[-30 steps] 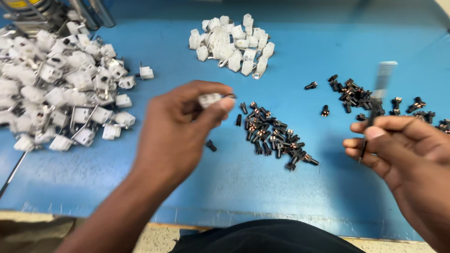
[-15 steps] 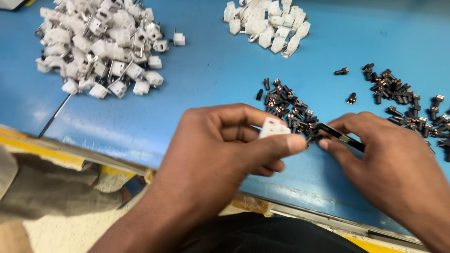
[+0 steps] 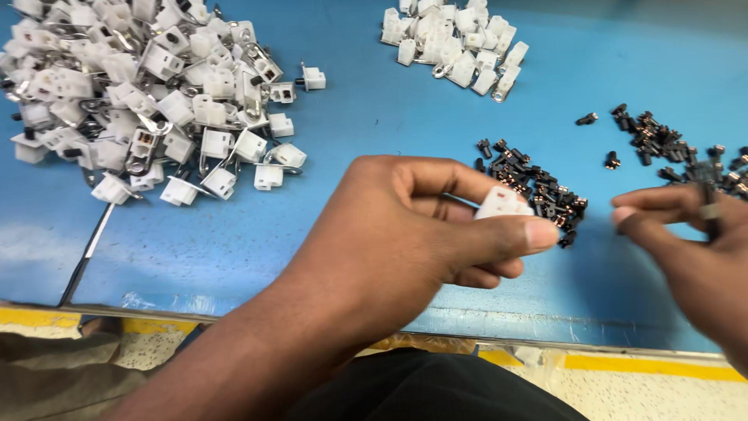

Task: The person uses tweezers to pick up small metallic pins and insert them into white plastic electrical connectors. The person repeatedly picks up a connector, inserts a pin, and places the connector back on the table, continuing this process with multiple units.

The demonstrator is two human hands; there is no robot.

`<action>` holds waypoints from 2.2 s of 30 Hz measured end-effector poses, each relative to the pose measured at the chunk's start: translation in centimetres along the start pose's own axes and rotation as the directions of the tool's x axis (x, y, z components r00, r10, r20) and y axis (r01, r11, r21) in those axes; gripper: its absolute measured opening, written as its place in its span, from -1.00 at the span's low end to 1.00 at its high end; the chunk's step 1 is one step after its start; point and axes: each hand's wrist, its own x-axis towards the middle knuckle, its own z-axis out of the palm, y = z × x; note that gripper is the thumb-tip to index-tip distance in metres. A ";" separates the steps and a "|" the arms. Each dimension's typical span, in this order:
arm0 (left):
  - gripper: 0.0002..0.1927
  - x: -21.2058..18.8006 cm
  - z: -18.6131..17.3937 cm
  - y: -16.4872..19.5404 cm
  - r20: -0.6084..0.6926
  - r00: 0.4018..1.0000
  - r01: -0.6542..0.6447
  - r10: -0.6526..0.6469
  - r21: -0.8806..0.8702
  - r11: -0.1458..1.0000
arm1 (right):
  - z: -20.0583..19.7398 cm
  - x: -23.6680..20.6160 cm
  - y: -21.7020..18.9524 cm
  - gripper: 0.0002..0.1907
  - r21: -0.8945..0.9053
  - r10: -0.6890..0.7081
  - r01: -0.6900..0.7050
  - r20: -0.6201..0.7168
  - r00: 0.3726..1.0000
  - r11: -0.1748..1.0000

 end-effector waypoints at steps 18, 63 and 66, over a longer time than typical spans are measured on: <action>-0.64 1.3 7.5 0.0 -0.239 0.970 -0.081 0.056 -0.098 0.992 | -5.2 0.4 -6.1 -0.77 0.329 -0.630 0.575 0.085 0.772 0.749; -0.69 -0.7 2.2 1.5 -0.449 0.893 0.236 -0.040 0.390 0.890 | 0.1 2.9 -11.3 -0.86 0.865 -0.430 -0.099 0.341 0.836 0.492; -0.70 -0.6 -1.5 2.0 -0.571 0.821 0.398 0.035 0.614 0.681 | 1.9 6.5 -11.5 -0.77 0.679 -0.324 0.075 0.247 0.913 0.731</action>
